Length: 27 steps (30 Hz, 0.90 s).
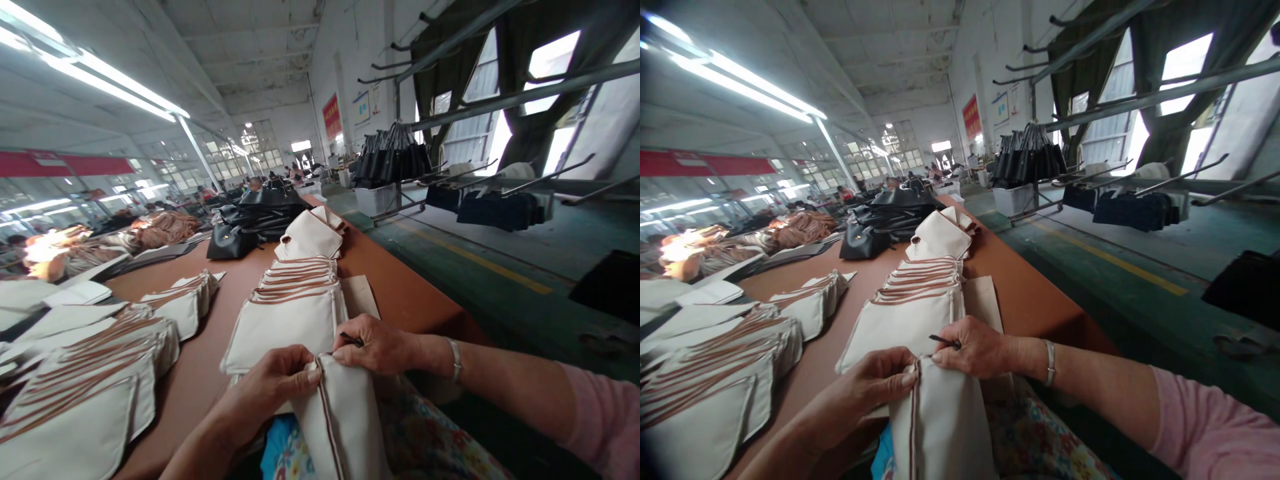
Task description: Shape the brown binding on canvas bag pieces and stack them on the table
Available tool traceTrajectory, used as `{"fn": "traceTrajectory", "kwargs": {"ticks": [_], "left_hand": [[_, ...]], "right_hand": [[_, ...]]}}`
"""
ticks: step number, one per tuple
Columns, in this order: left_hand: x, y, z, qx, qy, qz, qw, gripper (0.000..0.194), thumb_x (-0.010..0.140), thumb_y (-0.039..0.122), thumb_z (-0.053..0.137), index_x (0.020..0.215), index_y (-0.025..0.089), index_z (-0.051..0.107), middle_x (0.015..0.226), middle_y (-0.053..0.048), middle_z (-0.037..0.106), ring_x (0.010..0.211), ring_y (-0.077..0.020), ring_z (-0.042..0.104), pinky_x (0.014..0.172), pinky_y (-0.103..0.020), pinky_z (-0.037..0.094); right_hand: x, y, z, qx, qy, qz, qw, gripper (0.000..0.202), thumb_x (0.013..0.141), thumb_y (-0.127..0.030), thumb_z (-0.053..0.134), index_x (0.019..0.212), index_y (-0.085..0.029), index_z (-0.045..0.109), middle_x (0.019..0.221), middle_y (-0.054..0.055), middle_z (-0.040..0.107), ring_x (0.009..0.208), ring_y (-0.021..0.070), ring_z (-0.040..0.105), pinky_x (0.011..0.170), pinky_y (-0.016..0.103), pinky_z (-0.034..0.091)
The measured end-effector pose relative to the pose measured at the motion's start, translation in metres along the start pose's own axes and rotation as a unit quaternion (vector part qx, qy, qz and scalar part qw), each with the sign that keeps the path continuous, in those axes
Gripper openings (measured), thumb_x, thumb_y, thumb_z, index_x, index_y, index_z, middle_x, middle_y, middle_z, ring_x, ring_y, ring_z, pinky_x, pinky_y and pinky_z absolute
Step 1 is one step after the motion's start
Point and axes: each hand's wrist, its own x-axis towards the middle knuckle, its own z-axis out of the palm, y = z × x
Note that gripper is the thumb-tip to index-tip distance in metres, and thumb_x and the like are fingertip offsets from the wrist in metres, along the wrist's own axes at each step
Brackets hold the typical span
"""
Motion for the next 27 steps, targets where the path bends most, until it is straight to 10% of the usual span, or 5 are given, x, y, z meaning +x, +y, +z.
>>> {"fn": "traceTrajectory", "kwargs": {"ticks": [15, 21, 27], "left_hand": [[0.008, -0.012, 0.032, -0.163, 0.081, 0.009, 0.983, 0.013, 0.073, 0.024, 0.071, 0.068, 0.013, 0.066, 0.06, 0.001, 0.059, 0.056, -0.0092, 0.045, 0.056, -0.022, 0.031], [0.011, -0.02, 0.037, -0.158, 0.103, 0.007, 0.982, 0.021, 0.073, 0.031, 0.075, 0.068, 0.012, 0.065, 0.058, 0.001, 0.059, 0.053, -0.0084, 0.045, 0.054, -0.021, 0.031], [0.01, -0.019, 0.046, -0.184, 0.126, 0.005, 0.975, 0.016, 0.068, 0.026, 0.075, 0.068, 0.013, 0.066, 0.058, 0.001, 0.061, 0.054, -0.0094, 0.049, 0.055, -0.021, 0.033]], "right_hand": [[-0.006, -0.009, -0.01, -0.127, -0.001, -0.066, 0.99, 0.014, 0.083, -0.026, 0.06, 0.079, -0.013, 0.063, 0.069, 0.0, 0.059, 0.061, 0.0094, 0.047, 0.057, 0.021, 0.035], [-0.006, -0.015, -0.015, 0.093, -0.046, 0.096, 0.99, 0.014, 0.084, -0.023, 0.055, 0.075, -0.013, 0.058, 0.059, -0.005, 0.043, 0.053, 0.0067, 0.035, 0.048, 0.018, 0.027], [-0.008, -0.012, -0.013, 0.161, -0.062, 0.093, 0.981, 0.034, 0.071, -0.039, 0.076, 0.078, -0.011, 0.06, 0.064, -0.005, 0.05, 0.056, 0.0054, 0.038, 0.05, 0.017, 0.029]]}}
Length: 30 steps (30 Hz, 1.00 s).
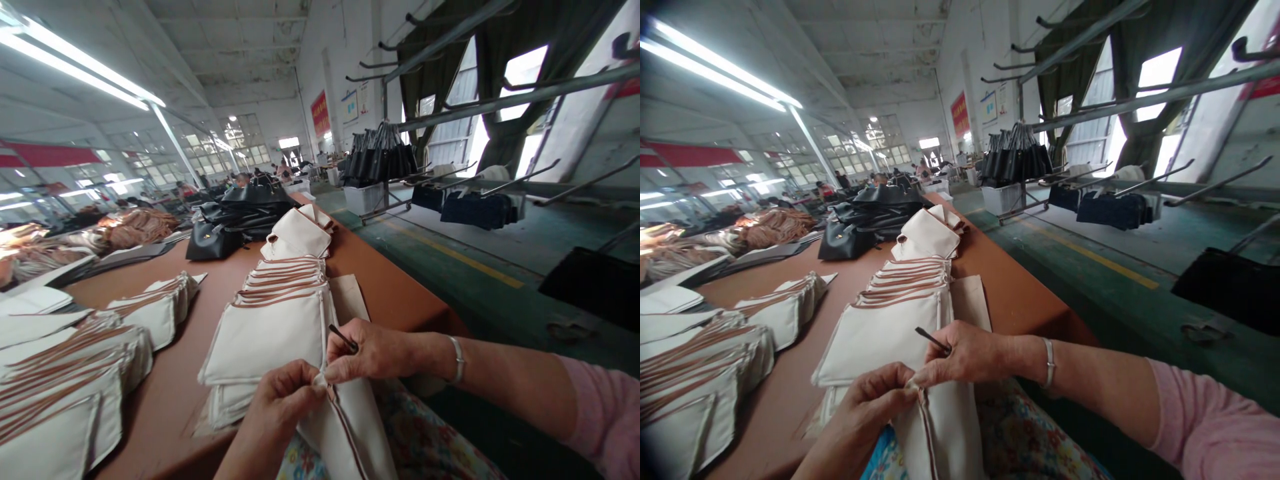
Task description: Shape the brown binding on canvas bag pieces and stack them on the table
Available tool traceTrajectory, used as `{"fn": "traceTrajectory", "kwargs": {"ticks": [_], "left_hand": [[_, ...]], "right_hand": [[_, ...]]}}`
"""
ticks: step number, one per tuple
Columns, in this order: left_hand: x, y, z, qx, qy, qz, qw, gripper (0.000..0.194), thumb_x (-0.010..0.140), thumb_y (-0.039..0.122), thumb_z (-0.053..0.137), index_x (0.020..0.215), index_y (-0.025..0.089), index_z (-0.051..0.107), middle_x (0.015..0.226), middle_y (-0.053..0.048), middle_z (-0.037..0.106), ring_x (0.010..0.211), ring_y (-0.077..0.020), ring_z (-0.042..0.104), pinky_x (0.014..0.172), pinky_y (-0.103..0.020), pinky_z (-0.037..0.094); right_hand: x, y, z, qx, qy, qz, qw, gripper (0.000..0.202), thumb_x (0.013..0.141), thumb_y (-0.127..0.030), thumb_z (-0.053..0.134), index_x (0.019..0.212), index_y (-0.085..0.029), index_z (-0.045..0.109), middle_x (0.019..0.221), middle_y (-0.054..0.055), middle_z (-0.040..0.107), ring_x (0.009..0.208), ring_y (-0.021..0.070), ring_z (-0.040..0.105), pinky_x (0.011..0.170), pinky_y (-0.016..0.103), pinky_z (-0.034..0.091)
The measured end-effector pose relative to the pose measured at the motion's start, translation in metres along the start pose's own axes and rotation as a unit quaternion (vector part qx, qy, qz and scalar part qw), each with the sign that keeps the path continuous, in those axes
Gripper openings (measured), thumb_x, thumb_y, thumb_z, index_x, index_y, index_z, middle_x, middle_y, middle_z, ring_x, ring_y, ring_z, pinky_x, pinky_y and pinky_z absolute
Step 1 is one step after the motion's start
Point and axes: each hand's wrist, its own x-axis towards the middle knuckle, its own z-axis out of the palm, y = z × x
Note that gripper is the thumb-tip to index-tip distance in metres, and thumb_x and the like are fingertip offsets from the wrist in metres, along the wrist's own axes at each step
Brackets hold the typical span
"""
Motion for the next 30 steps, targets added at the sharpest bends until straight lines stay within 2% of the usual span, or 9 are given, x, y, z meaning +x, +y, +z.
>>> {"fn": "traceTrajectory", "kwargs": {"ticks": [2, 4, 10, 16, 20, 23, 25, 30], "left_hand": [[-0.001, 0.0, 0.001, -0.016, -0.001, -0.009, 1.0, 0.013, 0.068, 0.024, 0.073, 0.069, 0.013, 0.066, 0.06, 0.0, 0.063, 0.056, -0.0106, 0.052, 0.056, -0.021, 0.035], [-0.001, -0.001, 0.002, -0.039, -0.007, -0.027, 0.999, 0.011, 0.068, 0.023, 0.072, 0.071, 0.013, 0.066, 0.061, -0.001, 0.064, 0.055, -0.0113, 0.053, 0.056, -0.022, 0.035], [0.004, -0.005, 0.001, -0.049, -0.02, -0.033, 0.998, 0.012, 0.067, 0.024, 0.071, 0.07, 0.014, 0.065, 0.058, 0.001, 0.058, 0.053, -0.0103, 0.047, 0.053, -0.021, 0.031], [0.016, -0.006, -0.001, 0.063, -0.007, -0.007, 0.998, 0.036, 0.062, 0.043, 0.08, 0.061, 0.013, 0.06, 0.054, 0.004, 0.049, 0.054, -0.0088, 0.034, 0.052, -0.022, 0.024], [0.017, -0.007, -0.001, 0.089, -0.014, 0.0, 0.996, 0.034, 0.07, 0.045, 0.072, 0.066, 0.013, 0.063, 0.055, 0.003, 0.048, 0.053, -0.0094, 0.033, 0.052, -0.022, 0.024], [0.012, -0.007, -0.001, 0.158, -0.013, 0.022, 0.987, 0.034, 0.078, 0.046, 0.064, 0.071, 0.013, 0.063, 0.059, 0.003, 0.047, 0.055, -0.0103, 0.034, 0.052, -0.022, 0.025], [0.009, -0.006, -0.002, 0.212, -0.007, 0.035, 0.977, 0.033, 0.081, 0.046, 0.059, 0.072, 0.014, 0.062, 0.06, 0.003, 0.045, 0.056, -0.0109, 0.034, 0.051, -0.022, 0.025], [0.004, 0.002, 0.004, 0.286, 0.017, 0.068, 0.956, 0.026, 0.081, 0.036, 0.054, 0.069, 0.015, 0.062, 0.059, 0.003, 0.046, 0.057, -0.0122, 0.038, 0.052, -0.023, 0.029]], "right_hand": [[0.001, 0.003, 0.002, 0.014, -0.007, 0.013, 1.0, 0.036, 0.067, -0.038, 0.079, 0.081, -0.01, 0.062, 0.067, -0.003, 0.055, 0.058, 0.0061, 0.043, 0.052, 0.017, 0.032], [0.002, 0.005, 0.003, 0.033, -0.008, 0.03, 0.999, 0.03, 0.068, -0.033, 0.077, 0.081, -0.01, 0.063, 0.066, -0.002, 0.057, 0.057, 0.0059, 0.044, 0.051, 0.017, 0.033], [0.0, 0.004, 0.005, 0.061, 0.005, 0.084, 0.995, 0.017, 0.068, -0.025, 0.068, 0.078, -0.012, 0.064, 0.058, -0.006, 0.049, 0.047, 0.0048, 0.037, 0.042, 0.016, 0.027], [0.003, 0.006, 0.009, 0.032, 0.033, 0.059, 0.997, 0.01, 0.066, -0.018, 0.063, 0.074, -0.012, 0.063, 0.057, -0.005, 0.051, 0.05, 0.0051, 0.037, 0.044, 0.015, 0.027], [0.003, 0.009, 0.011, 0.051, 0.048, 0.051, 0.996, 0.009, 0.065, -0.018, 0.06, 0.072, -0.012, 0.061, 0.056, -0.005, 0.05, 0.049, 0.0053, 0.037, 0.043, 0.016, 0.027], [0.0, 0.011, 0.012, 0.07, 0.048, 0.088, 0.992, 0.011, 0.066, -0.019, 0.057, 0.075, -0.014, 0.06, 0.053, -0.006, 0.047, 0.042, 0.0051, 0.033, 0.038, 0.016, 0.024], [-0.001, 0.013, 0.012, 0.071, 0.051, 0.095, 0.992, 0.011, 0.069, -0.02, 0.059, 0.078, -0.013, 0.061, 0.055, -0.006, 0.048, 0.043, 0.0049, 0.035, 0.039, 0.016, 0.026], [-0.001, 0.019, 0.007, 0.018, 0.049, 0.002, 0.999, 0.031, 0.067, -0.027, 0.076, 0.091, -0.012, 0.063, 0.073, -0.002, 0.058, 0.062, 0.0074, 0.047, 0.055, 0.016, 0.038]]}}
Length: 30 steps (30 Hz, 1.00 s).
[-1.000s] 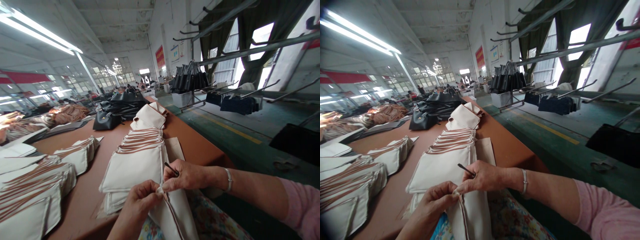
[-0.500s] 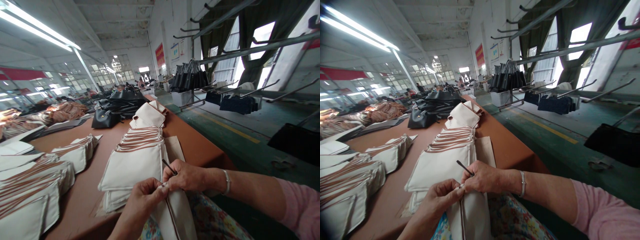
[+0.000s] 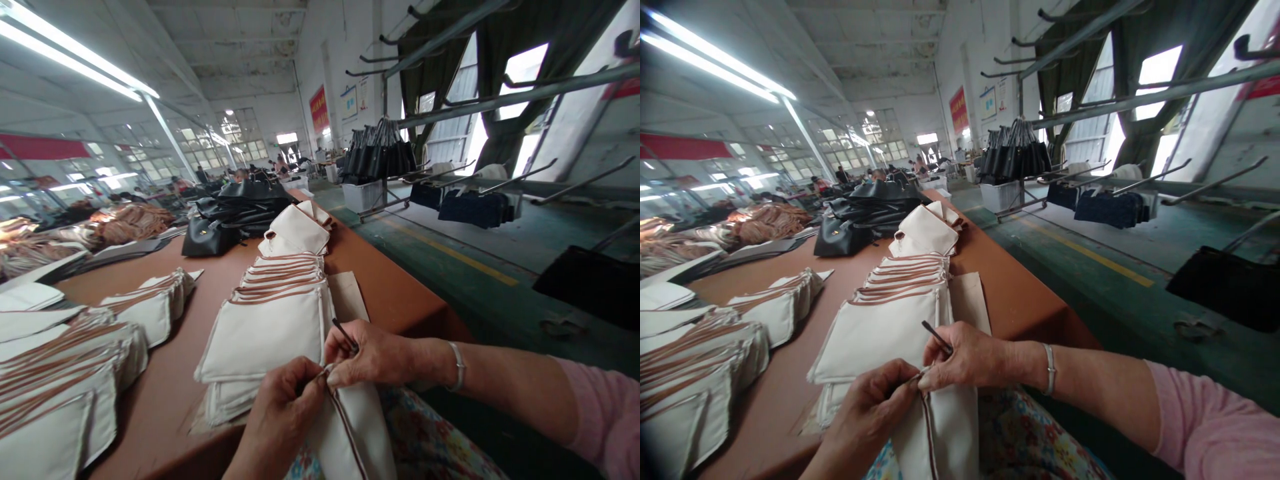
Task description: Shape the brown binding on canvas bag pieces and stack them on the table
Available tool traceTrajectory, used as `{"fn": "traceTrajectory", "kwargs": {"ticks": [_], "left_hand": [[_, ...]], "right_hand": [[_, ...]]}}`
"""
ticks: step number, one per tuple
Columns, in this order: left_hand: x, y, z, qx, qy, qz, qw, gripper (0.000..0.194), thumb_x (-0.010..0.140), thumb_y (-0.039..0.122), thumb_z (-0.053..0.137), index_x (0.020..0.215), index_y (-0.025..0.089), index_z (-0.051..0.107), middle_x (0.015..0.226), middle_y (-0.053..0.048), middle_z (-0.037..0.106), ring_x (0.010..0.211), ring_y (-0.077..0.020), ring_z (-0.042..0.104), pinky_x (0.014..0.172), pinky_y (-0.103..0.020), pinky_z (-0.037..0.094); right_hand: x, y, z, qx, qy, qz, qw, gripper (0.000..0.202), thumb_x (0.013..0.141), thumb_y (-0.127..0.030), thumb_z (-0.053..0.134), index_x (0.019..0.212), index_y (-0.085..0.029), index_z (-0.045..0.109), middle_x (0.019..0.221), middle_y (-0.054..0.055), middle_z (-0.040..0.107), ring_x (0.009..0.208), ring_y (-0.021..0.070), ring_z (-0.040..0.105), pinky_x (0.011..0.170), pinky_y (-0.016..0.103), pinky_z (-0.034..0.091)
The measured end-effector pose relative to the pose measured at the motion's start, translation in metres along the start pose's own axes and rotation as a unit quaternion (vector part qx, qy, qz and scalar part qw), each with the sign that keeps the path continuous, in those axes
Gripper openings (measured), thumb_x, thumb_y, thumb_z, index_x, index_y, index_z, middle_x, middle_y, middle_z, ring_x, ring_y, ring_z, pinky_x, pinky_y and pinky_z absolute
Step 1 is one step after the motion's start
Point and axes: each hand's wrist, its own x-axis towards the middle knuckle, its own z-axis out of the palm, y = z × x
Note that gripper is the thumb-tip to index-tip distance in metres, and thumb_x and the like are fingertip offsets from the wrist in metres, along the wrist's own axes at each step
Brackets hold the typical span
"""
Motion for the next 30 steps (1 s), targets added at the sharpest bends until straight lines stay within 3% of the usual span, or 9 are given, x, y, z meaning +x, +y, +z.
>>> {"fn": "traceTrajectory", "kwargs": {"ticks": [4, 7, 10, 15, 19, 24, 25, 27, 30], "left_hand": [[0.001, 0.004, 0.004, 0.072, 0.026, 0.044, 0.996, 0.024, 0.081, 0.03, 0.051, 0.068, 0.015, 0.065, 0.061, 0.001, 0.051, 0.061, -0.0147, 0.044, 0.054, -0.023, 0.032], [0.002, -0.004, 0.002, 0.065, 0.019, 0.044, 0.997, 0.026, 0.082, 0.034, 0.053, 0.067, 0.015, 0.063, 0.059, 0.002, 0.047, 0.06, -0.0142, 0.041, 0.053, -0.023, 0.031], [0.001, -0.011, -0.003, -0.048, -0.005, -0.005, 0.999, 0.03, 0.081, 0.043, 0.058, 0.067, 0.017, 0.061, 0.059, 0.002, 0.047, 0.059, -0.0142, 0.041, 0.053, -0.023, 0.032], [-0.002, -0.004, -0.007, -0.238, -0.072, -0.085, 0.965, 0.038, 0.076, 0.056, 0.066, 0.072, 0.018, 0.065, 0.068, -0.002, 0.059, 0.065, -0.0175, 0.05, 0.057, -0.024, 0.038], [0.002, -0.007, -0.002, -0.253, -0.144, -0.104, 0.951, 0.043, 0.08, 0.055, 0.064, 0.072, 0.013, 0.06, 0.061, 0.001, 0.05, 0.055, -0.0103, 0.037, 0.053, -0.023, 0.028], [0.006, -0.016, 0.0, -0.193, -0.146, -0.083, 0.967, 0.047, 0.076, 0.058, 0.067, 0.07, 0.013, 0.057, 0.061, 0.004, 0.038, 0.056, -0.0086, 0.026, 0.051, -0.022, 0.02], [0.005, -0.015, 0.0, -0.17, -0.14, -0.074, 0.973, 0.048, 0.076, 0.06, 0.066, 0.07, 0.013, 0.057, 0.062, 0.004, 0.037, 0.057, -0.0089, 0.026, 0.05, -0.022, 0.02], [0.003, -0.011, -0.002, -0.122, -0.127, -0.05, 0.983, 0.048, 0.079, 0.06, 0.062, 0.071, 0.014, 0.057, 0.063, 0.004, 0.038, 0.058, -0.0095, 0.028, 0.05, -0.022, 0.021], [-0.001, -0.003, -0.004, -0.046, -0.105, -0.01, 0.993, 0.044, 0.084, 0.057, 0.057, 0.073, 0.014, 0.057, 0.065, 0.004, 0.038, 0.062, -0.0109, 0.031, 0.053, -0.021, 0.026]], "right_hand": [[0.001, 0.001, 0.001, -0.073, 0.022, -0.033, 0.997, 0.015, 0.071, -0.018, 0.068, 0.084, -0.012, 0.066, 0.072, -0.001, 0.06, 0.064, 0.009, 0.049, 0.055, 0.017, 0.039], [0.0, 0.002, 0.005, -0.093, 0.04, -0.069, 0.993, 0.009, 0.073, -0.014, 0.064, 0.081, -0.012, 0.067, 0.073, 0.0, 0.063, 0.066, 0.0105, 0.053, 0.059, 0.019, 0.042], [-0.004, 0.004, 0.008, -0.111, 0.061, -0.154, 0.98, 0.006, 0.079, -0.018, 0.063, 0.08, -0.013, 0.067, 0.077, 0.003, 0.064, 0.07, 0.0126, 0.057, 0.066, 0.022, 0.045], [-0.011, 0.012, 0.005, -0.188, 0.04, -0.293, 0.937, 0.01, 0.086, -0.016, 0.056, 0.087, -0.015, 0.065, 0.081, 0.006, 0.063, 0.079, 0.015, 0.06, 0.074, 0.025, 0.047], [-0.014, 0.021, 0.0, -0.227, 0.029, -0.328, 0.917, 0.012, 0.088, -0.014, 0.053, 0.093, -0.015, 0.064, 0.087, 0.008, 0.062, 0.081, 0.0141, 0.061, 0.075, 0.023, 0.048], [-0.013, 0.028, 0.001, -0.252, 0.034, -0.41, 0.876, 0.014, 0.086, -0.011, 0.052, 0.095, -0.013, 0.063, 0.089, 0.009, 0.064, 0.079, 0.0134, 0.061, 0.073, 0.022, 0.048], [-0.014, 0.028, 0.001, -0.249, 0.028, -0.414, 0.875, 0.014, 0.087, -0.011, 0.052, 0.094, -0.013, 0.063, 0.089, 0.009, 0.065, 0.08, 0.0138, 0.061, 0.074, 0.023, 0.048], [-0.015, 0.025, -0.001, -0.212, 0.011, -0.371, 0.904, 0.012, 0.088, -0.018, 0.056, 0.097, -0.013, 0.062, 0.089, 0.009, 0.065, 0.081, 0.0144, 0.061, 0.075, 0.024, 0.048], [-0.016, 0.011, -0.009, -0.1, -0.009, -0.188, 0.977, 0.036, 0.09, -0.043, 0.058, 0.106, -0.011, 0.06, 0.083, 0.005, 0.061, 0.069, 0.0115, 0.055, 0.062, 0.021, 0.045]]}}
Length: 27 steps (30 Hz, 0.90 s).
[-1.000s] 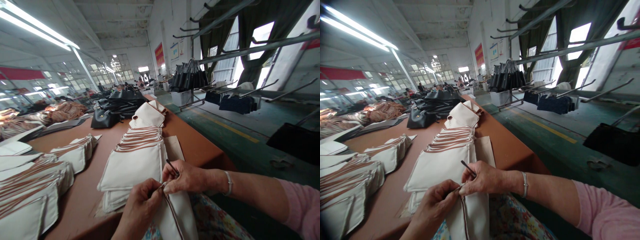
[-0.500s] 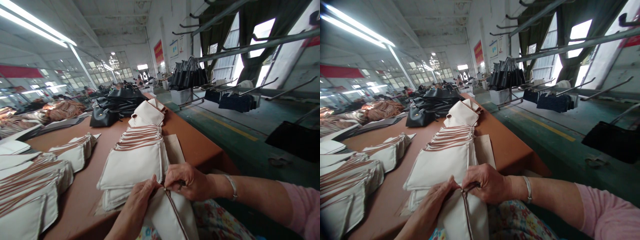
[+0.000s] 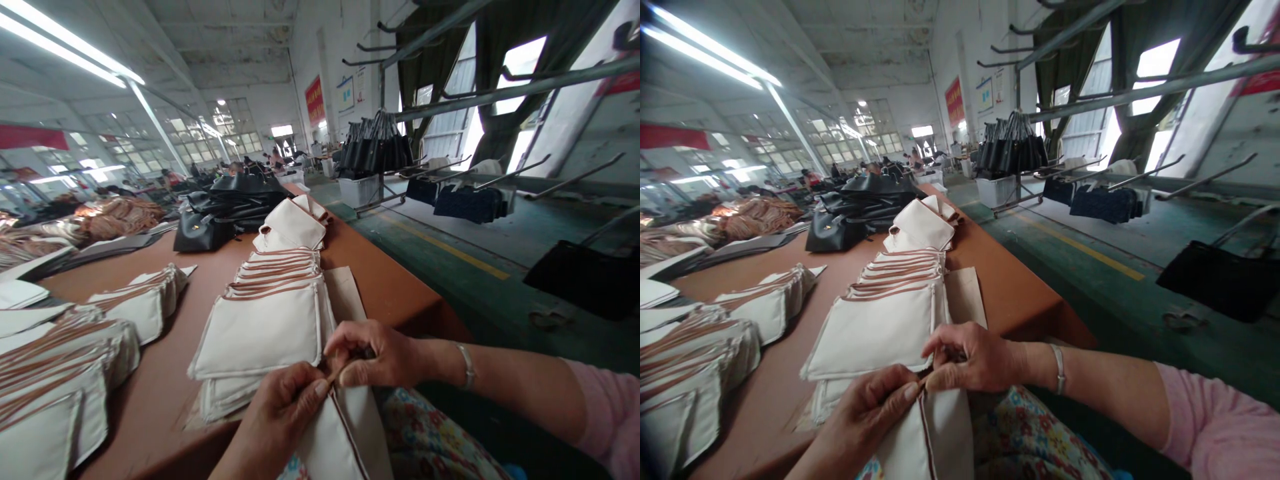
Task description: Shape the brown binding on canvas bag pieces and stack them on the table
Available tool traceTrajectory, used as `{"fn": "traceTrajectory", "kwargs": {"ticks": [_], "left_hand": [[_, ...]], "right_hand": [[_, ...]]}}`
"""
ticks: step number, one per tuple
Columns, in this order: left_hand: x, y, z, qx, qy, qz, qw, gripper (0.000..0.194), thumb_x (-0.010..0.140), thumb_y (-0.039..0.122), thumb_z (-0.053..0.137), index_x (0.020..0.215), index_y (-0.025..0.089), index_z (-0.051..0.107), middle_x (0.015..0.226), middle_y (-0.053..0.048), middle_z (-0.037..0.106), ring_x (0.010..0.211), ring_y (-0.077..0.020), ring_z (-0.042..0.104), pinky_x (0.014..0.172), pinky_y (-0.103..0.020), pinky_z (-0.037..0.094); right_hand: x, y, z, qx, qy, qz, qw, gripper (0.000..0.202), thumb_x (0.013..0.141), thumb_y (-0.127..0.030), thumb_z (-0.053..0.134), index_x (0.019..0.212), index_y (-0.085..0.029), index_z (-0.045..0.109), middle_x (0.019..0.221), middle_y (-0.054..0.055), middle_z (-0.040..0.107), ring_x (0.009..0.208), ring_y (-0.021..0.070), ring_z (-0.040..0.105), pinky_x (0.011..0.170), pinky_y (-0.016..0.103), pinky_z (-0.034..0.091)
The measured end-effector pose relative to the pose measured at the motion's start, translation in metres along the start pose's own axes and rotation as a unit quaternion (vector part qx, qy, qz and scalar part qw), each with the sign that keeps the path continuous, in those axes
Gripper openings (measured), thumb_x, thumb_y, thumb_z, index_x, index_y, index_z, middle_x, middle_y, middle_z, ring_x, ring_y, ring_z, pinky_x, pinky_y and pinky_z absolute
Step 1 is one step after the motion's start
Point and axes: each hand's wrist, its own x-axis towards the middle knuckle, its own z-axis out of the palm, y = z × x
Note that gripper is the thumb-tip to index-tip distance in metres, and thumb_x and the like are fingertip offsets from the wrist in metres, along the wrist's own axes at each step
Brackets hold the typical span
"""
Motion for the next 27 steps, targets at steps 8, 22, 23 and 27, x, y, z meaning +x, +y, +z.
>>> {"fn": "traceTrajectory", "kwargs": {"ticks": [8, 22, 23, 27], "left_hand": [[-0.006, 0.013, 0.001, 0.097, 0.066, 0.057, 0.991, 0.041, 0.086, 0.051, 0.054, 0.068, 0.016, 0.059, 0.063, 0.003, 0.043, 0.061, -0.0128, 0.038, 0.053, -0.022, 0.028], [0.002, -0.017, 0.004, -0.328, -0.039, -0.034, 0.943, 0.051, 0.086, 0.059, 0.053, 0.066, 0.012, 0.059, 0.055, 0.002, 0.046, 0.049, -0.0084, 0.035, 0.048, -0.02, 0.027], [-0.001, -0.015, 0.002, -0.309, -0.036, -0.04, 0.949, 0.045, 0.083, 0.054, 0.062, 0.066, 0.013, 0.058, 0.055, 0.003, 0.045, 0.05, -0.0075, 0.033, 0.048, -0.02, 0.025], [-0.012, -0.01, 0.002, -0.254, 0.043, -0.027, 0.966, 0.044, 0.069, 0.05, 0.078, 0.062, 0.016, 0.052, 0.053, 0.007, 0.038, 0.049, -0.0056, 0.028, 0.045, -0.017, 0.021]], "right_hand": [[0.021, -0.013, -0.018, 0.018, -0.15, 0.154, 0.976, 0.042, 0.086, -0.049, 0.061, 0.077, -0.008, 0.064, 0.066, -0.003, 0.044, 0.06, 0.0067, 0.037, 0.055, 0.018, 0.032], [0.008, 0.004, 0.0, 0.149, -0.07, 0.115, 0.98, 0.043, 0.081, -0.051, 0.066, 0.078, -0.008, 0.062, 0.068, -0.001, 0.047, 0.061, 0.0075, 0.036, 0.054, 0.02, 0.029], [0.009, 0.005, 0.0, 0.143, -0.07, 0.111, 0.981, 0.044, 0.082, -0.051, 0.066, 0.078, -0.008, 0.062, 0.068, -0.001, 0.047, 0.061, 0.0073, 0.036, 0.054, 0.02, 0.029], [0.02, 0.003, -0.001, 0.08, -0.088, 0.092, 0.989, 0.044, 0.083, -0.05, 0.064, 0.078, -0.007, 0.066, 0.068, 0.0, 0.052, 0.062, 0.0086, 0.043, 0.055, 0.02, 0.034]]}}
